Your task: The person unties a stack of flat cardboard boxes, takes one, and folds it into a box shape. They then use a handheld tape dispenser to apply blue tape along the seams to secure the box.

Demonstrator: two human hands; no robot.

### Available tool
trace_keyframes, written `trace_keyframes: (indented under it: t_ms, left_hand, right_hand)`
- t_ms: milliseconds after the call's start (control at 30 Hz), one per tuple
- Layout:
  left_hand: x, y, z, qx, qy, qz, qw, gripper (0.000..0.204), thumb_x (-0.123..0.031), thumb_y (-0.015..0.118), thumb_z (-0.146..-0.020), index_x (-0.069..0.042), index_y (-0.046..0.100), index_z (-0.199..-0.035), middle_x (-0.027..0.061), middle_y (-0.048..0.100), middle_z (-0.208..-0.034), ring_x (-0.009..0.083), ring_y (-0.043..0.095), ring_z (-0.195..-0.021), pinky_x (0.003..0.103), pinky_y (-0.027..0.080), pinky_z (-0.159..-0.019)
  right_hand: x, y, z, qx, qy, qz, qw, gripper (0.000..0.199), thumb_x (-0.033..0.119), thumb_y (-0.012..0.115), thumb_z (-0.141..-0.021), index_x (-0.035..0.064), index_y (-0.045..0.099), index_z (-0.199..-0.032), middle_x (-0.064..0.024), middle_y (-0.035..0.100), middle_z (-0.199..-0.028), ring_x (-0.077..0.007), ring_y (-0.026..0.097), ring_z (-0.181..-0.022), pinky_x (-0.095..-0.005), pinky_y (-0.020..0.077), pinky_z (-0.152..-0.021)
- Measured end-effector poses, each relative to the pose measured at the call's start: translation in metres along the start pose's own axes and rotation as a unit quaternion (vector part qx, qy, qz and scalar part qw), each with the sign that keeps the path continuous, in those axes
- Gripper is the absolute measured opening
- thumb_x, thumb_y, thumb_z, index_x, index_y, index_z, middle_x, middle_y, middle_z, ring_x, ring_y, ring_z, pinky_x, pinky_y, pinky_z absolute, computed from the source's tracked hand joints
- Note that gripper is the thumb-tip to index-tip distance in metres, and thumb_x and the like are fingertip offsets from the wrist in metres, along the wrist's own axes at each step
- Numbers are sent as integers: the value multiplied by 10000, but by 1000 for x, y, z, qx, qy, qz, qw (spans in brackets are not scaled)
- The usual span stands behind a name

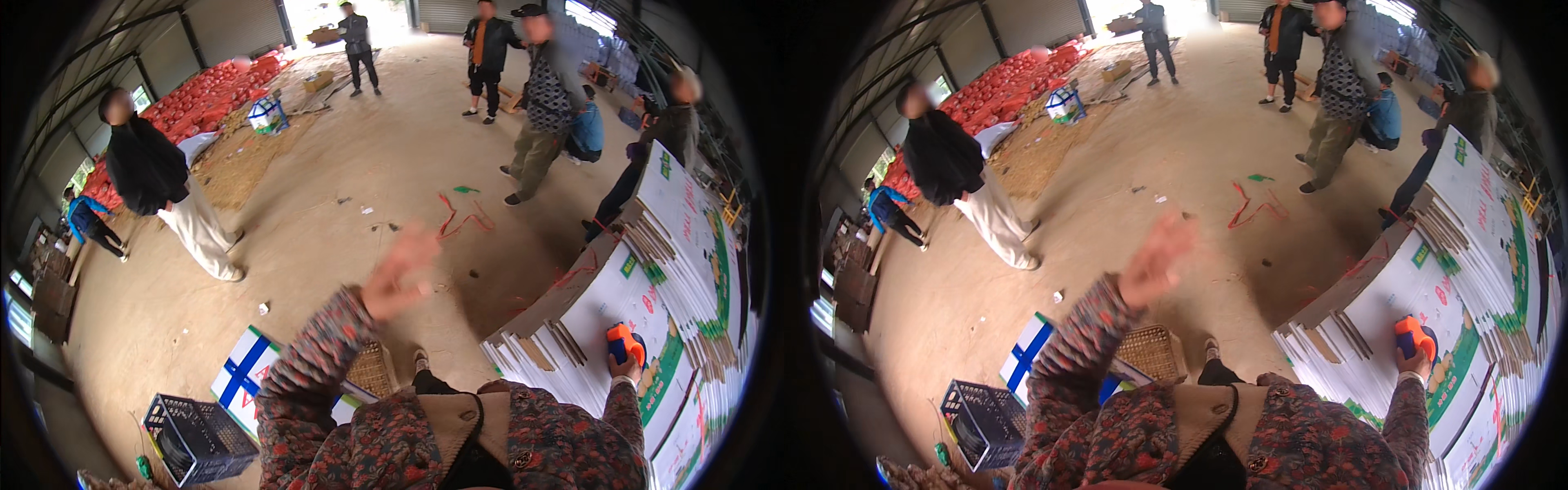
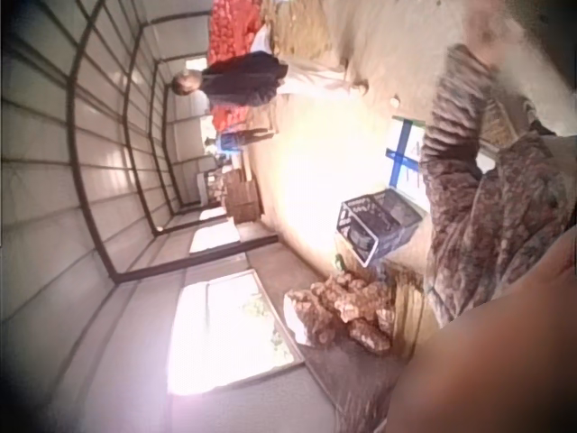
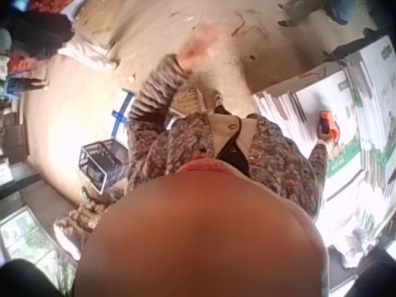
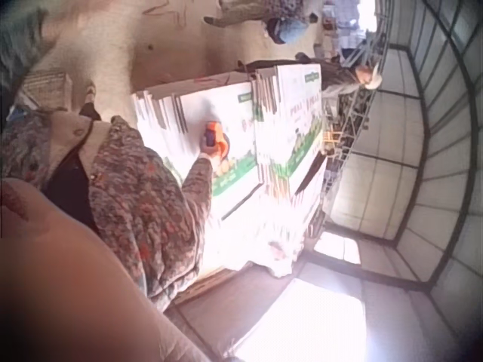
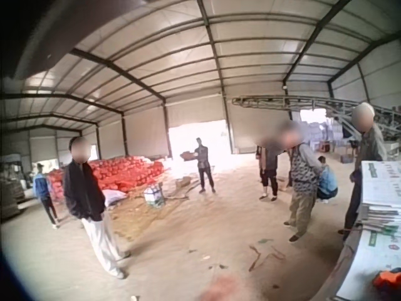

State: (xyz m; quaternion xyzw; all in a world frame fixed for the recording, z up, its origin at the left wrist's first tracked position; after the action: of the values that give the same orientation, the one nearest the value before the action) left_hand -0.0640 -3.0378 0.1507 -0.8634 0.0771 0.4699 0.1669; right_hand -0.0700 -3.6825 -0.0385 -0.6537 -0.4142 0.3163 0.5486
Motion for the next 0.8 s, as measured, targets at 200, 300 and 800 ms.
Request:
trace_keyframes:
  t_ms: [200, 300, 800]
  left_hand:
    - [75, -320, 83, -531, -171, -134, 819, 630, -187, 527, -868, -177, 240, -1429, 103, 506, -1211, 216, 522, -998, 402, 416, -870]
    - [82, -431, 175, -638, -322, -318, 623, 758, -309, 615, -782, -206, 232, -1428, 130, 553, -1070, 242, 537, -836, 411, 443, -687]
    - [139, -489, 204, -628, -300, -238, 677, 968, -473, 674, -694, 75, 269, -1382, 250, 293, -1430, 351, 312, -1316, 355, 233, -1083]
  right_hand:
    - [-1, 5, -2, -7, 3, 6, 1000, 583, 509, 677, -664, 40, 602, -1003, -197, 640, -958, -349, 604, -933, -445, 467, -817]
    - [-4, 6, 0, -10, 12, 3, 1000, 575, 502, 681, -662, 51, 603, -1009, -190, 639, -960, -348, 601, -933, -446, 463, -817]
    - [10, -18, 11, 2, 19, -24, 1000, 576, 471, 717, -638, 57, 622, -1027, -159, 636, -1012, -320, 584, -975, -404, 437, -888]
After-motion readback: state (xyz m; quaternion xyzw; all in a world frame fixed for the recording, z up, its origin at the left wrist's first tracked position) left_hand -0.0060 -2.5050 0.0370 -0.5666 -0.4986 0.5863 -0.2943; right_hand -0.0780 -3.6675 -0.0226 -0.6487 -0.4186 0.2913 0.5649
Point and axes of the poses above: each hand's wrist, its own z-axis away from the middle knuckle, its own y-axis out of the palm, x = y × z, the point moved 9 cm from there along -z, towards the middle knuckle
